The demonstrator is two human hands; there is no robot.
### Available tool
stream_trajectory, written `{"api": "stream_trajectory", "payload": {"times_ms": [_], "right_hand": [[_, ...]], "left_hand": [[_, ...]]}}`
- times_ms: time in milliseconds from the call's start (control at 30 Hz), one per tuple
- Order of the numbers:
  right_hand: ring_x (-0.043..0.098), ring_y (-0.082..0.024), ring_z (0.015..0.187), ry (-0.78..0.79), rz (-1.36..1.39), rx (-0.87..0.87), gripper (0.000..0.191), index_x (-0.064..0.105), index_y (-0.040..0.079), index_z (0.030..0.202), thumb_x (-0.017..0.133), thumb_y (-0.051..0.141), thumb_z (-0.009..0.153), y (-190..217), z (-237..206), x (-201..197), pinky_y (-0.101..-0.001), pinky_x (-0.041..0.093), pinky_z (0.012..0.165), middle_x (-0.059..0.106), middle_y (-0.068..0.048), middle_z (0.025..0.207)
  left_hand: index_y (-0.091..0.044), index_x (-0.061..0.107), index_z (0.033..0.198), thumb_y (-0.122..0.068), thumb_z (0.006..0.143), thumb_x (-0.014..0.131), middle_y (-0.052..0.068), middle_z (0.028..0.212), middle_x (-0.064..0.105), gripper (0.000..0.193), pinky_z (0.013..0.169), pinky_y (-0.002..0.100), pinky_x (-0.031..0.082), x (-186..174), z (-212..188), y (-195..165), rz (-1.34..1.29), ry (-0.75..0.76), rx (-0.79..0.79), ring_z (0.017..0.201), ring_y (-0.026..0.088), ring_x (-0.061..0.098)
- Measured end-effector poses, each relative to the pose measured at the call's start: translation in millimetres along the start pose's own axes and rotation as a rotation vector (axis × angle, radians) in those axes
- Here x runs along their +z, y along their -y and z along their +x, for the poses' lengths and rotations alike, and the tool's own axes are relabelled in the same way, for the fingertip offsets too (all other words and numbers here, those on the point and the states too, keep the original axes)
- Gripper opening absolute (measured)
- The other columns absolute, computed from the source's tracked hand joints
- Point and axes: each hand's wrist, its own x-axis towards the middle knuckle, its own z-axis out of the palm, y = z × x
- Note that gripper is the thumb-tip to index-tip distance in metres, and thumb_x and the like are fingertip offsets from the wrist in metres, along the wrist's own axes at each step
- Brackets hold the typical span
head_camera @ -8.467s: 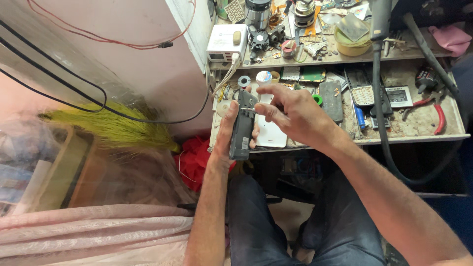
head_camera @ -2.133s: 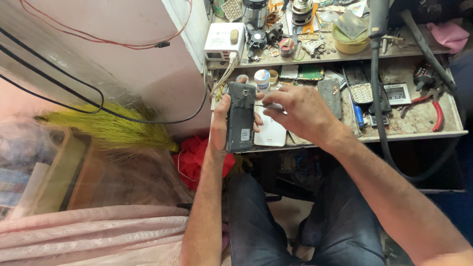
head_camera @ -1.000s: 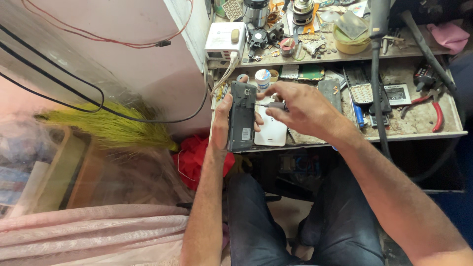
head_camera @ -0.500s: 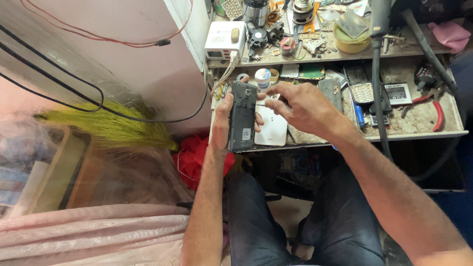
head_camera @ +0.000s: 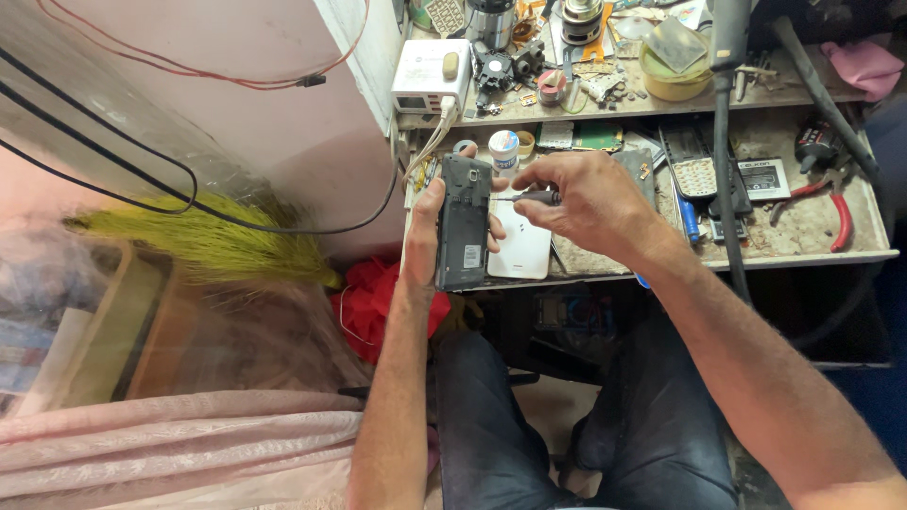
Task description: The person sits at a cluttered repair bench and works on a mobile phone, holding the phone in one hand while using tweezers to pick at and remove small components from its back. The person sets the phone down, picks up a white phone cover, and continues prying at parts with the tweezers.
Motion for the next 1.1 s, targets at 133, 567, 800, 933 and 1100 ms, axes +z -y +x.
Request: {"api": "stream_trajectory", "payload": {"times_ms": [133,567,800,933,1100], "right_hand": [[0.076,-0.024,0.082,0.030,-0.038,0.024,0.029,0.078,0.011,0.110,0.078,0.027,0.085,-3.1,-1.9,-1.3,-0.0374,0.058,0.073,0.077,-0.011,0.093],[0.072,-0.031,0.093,0.111,-0.364,0.012,0.021,0.081,0.018,0.102,0.070,0.029,0.088,-10.8,-8.6,7.1,-0.0441,0.056,0.082,0.077,-0.007,0.102],[0.074,-0.030,0.082,0.193,-0.498,0.069,0.023,0.080,0.028,0.107,0.068,0.040,0.091,-6.9,-8.6,11.4,-0.0441,0.058,0.072,0.078,-0.008,0.090],[0.074,-0.031,0.082,0.203,-0.544,0.075,0.024,0.080,0.031,0.108,0.067,0.043,0.092,-8.1,-8.9,10.5,-0.0453,0.058,0.071,0.077,-0.008,0.090],[0.073,-0.032,0.084,0.169,-0.471,0.098,0.025,0.080,0.030,0.109,0.065,0.043,0.094,-10.9,-8.1,8.8,-0.0461,0.057,0.072,0.077,-0.008,0.092]], "left_hand": [[-0.001,0.023,0.166,-0.047,0.111,0.035,0.029,0.134,0.060,0.073,0.068,0.037,0.062,0.5,-1.1,0.4,0.004,-0.016,0.006,0.085,0.028,0.070],[-0.004,0.021,0.166,-0.049,0.111,0.027,0.027,0.133,0.060,0.071,0.067,0.037,0.061,3.0,-1.2,-0.2,-0.021,-0.094,0.034,0.082,0.027,0.069],[-0.004,0.020,0.166,-0.049,0.111,0.028,0.027,0.133,0.060,0.071,0.067,0.037,0.062,1.7,-2.1,-1.3,-0.028,-0.084,0.032,0.082,0.027,0.070],[-0.004,0.021,0.166,-0.049,0.111,0.028,0.027,0.133,0.060,0.071,0.067,0.038,0.061,2.3,-0.9,-1.9,-0.041,-0.082,0.032,0.082,0.028,0.069],[-0.004,0.022,0.165,-0.049,0.111,0.028,0.028,0.132,0.060,0.071,0.068,0.038,0.062,4.1,-0.6,-5.2,-0.057,-0.084,0.023,0.083,0.029,0.070]]}}
